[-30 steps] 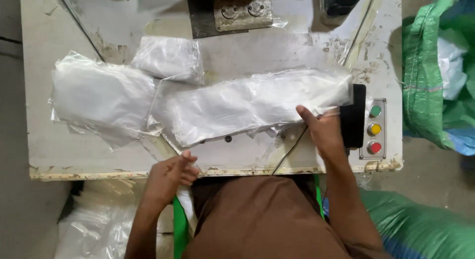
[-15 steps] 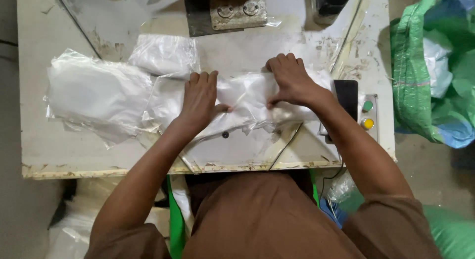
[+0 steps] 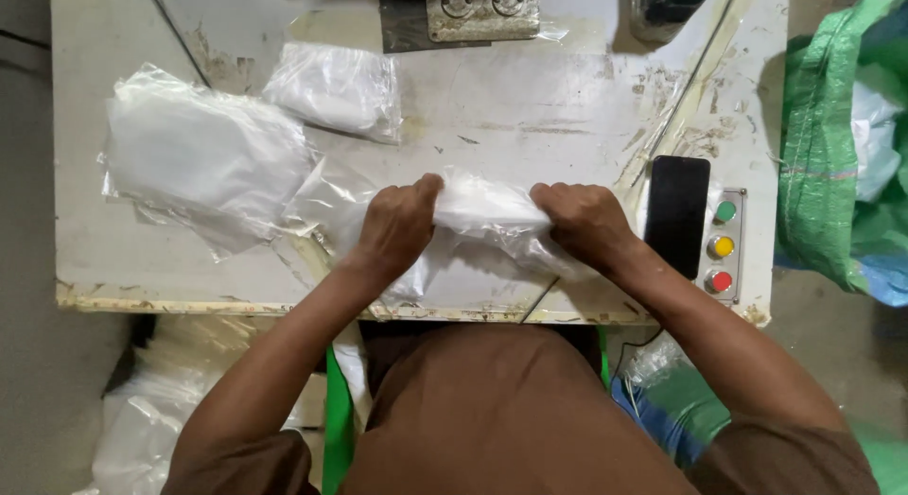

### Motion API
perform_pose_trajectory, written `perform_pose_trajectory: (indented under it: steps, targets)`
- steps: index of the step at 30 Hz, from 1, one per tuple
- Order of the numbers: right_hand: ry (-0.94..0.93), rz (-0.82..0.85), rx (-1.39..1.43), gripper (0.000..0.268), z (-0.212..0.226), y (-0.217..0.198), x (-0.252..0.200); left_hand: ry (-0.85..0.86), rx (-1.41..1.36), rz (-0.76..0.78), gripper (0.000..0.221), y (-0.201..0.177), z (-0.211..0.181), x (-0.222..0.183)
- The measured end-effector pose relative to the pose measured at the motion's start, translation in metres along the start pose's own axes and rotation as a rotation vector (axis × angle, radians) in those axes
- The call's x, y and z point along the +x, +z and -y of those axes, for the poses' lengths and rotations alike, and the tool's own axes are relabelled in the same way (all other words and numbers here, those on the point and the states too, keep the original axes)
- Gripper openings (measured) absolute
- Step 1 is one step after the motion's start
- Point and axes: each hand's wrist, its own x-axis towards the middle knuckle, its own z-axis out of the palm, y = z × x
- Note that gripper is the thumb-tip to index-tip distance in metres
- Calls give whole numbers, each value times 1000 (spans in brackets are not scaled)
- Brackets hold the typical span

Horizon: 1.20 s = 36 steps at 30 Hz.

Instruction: Packaging small plastic bags into a larger green sack

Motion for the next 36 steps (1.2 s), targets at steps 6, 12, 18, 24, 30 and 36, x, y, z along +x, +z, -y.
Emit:
perform_pose_trajectory:
  steps: [6,12,18,24,30,36]
  targets:
    - [-121,1,222,7,28,-33,21,84,-128,-5,38,-61,-32,25]
    - [114,143,155,3,-15,-66,25,-94,-127,178,18,-70,22,16]
    - [195,126,202,8,-47,-42,5,-126,-219,132,18,-62,53,6]
    - [703,-165,713,15,-31,-94,49,-298,-625,-65,35,-103,69,31]
    - [1017,215,486,96,-31,-75,71,-326,-945,-243,13,-142,34,55]
    - [778,-116,565,96,9,-168,87,-547,-1543,-357,11,-142,-27,70]
